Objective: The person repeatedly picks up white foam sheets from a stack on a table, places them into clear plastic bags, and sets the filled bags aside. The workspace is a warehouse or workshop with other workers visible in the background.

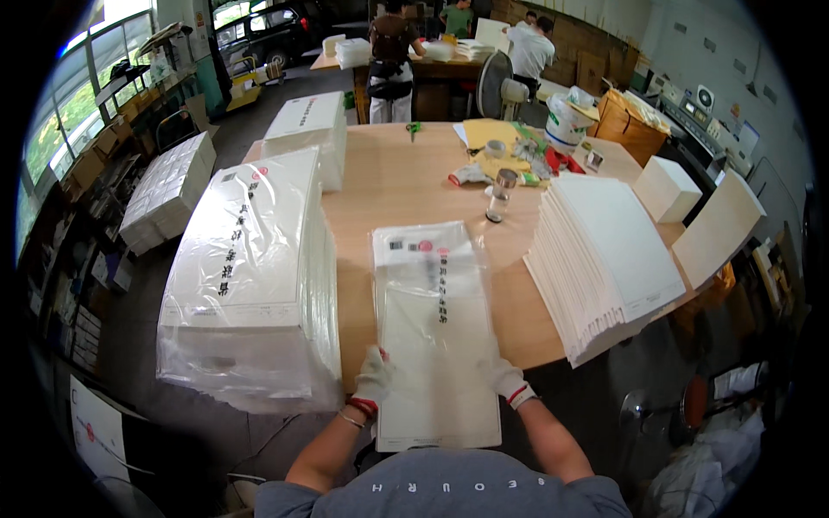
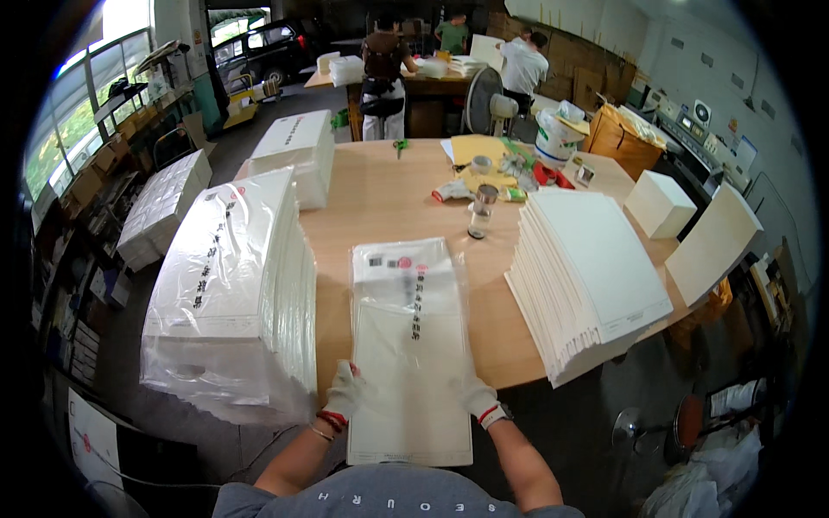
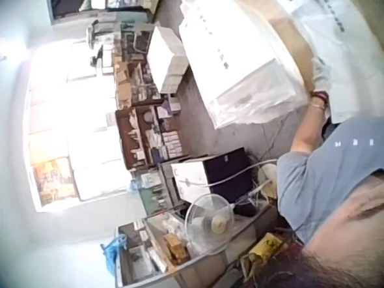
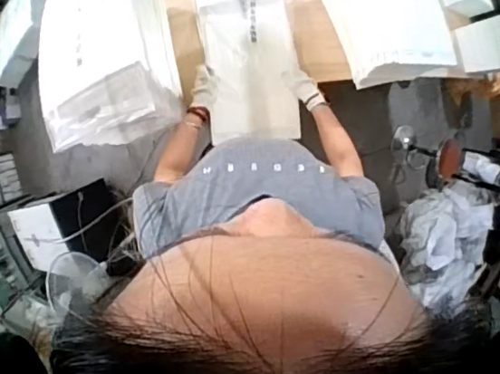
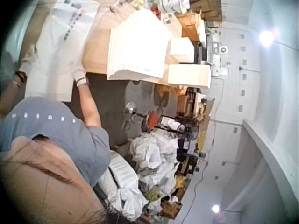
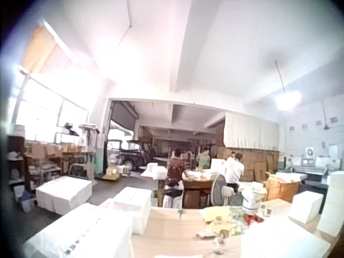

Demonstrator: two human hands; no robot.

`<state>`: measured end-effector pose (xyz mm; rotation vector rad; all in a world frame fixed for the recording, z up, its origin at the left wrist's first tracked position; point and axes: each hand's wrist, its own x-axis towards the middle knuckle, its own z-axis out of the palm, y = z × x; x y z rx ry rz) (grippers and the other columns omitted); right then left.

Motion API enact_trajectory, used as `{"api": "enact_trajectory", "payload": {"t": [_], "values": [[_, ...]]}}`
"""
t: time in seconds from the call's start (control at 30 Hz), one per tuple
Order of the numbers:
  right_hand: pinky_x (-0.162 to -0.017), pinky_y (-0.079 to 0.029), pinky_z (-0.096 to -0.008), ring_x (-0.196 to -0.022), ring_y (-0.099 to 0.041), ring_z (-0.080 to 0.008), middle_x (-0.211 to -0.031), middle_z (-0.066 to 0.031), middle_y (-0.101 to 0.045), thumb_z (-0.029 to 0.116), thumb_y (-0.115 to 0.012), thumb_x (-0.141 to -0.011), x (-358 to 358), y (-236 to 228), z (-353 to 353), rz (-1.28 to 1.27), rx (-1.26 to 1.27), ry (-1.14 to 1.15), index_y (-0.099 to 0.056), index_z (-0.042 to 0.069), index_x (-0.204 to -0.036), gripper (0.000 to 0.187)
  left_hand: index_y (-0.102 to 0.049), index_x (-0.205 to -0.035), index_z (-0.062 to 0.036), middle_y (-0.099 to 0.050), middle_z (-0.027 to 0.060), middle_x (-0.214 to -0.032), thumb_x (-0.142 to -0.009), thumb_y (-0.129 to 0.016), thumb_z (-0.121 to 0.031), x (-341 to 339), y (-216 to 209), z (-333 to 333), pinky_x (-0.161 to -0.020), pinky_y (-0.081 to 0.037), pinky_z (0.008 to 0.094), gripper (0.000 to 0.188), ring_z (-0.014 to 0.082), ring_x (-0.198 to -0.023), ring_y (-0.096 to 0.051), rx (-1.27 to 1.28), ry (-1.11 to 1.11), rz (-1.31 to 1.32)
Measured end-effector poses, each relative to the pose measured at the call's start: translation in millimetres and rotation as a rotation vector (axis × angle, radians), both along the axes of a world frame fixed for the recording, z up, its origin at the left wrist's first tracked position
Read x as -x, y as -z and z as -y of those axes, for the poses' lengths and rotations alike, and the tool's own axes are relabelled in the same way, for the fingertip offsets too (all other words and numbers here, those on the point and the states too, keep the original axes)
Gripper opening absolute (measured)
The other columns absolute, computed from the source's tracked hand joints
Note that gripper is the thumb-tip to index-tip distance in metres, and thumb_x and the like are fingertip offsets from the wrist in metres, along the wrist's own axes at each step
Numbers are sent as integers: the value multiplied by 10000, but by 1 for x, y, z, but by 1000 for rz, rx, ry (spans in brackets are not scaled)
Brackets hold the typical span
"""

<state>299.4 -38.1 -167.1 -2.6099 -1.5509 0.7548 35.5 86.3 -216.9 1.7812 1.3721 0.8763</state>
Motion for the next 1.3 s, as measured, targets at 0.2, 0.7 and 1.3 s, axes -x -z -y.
{"api": "enact_trajectory", "payload": {"t": [0.2,0.7,1.3], "values": [[-683,-482,-448,-762,-598,-381,-938,-187,-621,231,-441,-851,2,40,2,188,-199,-327,-369,19,-1277,482,-464,-772,-63,-465,-11,-717,-888,-464,-132,-29,2,-7,-584,-397,259,134,104,-630,-432,491,-275,1063],[-603,-470,-528,-745,-610,-386,-806,-200,-621,288,-463,-850,24,8,27,52,-45,110,-401,34,-1125,379,-476,-900,-24,-497,169,-888,-816,-518,-139,24,-35,29,-679,-418,420,148,342,-779,-514,-77,93,-77],[-516,-446,-526,-635,-600,-363,-763,-176,-623,254,-481,-827,20,49,21,135,-359,44,-413,48,-1155,394,-466,-891,-21,-506,154,-926,-840,-520,-178,14,-14,30,-774,-410,393,173,318,-818,-514,102,-33,-9]]}}
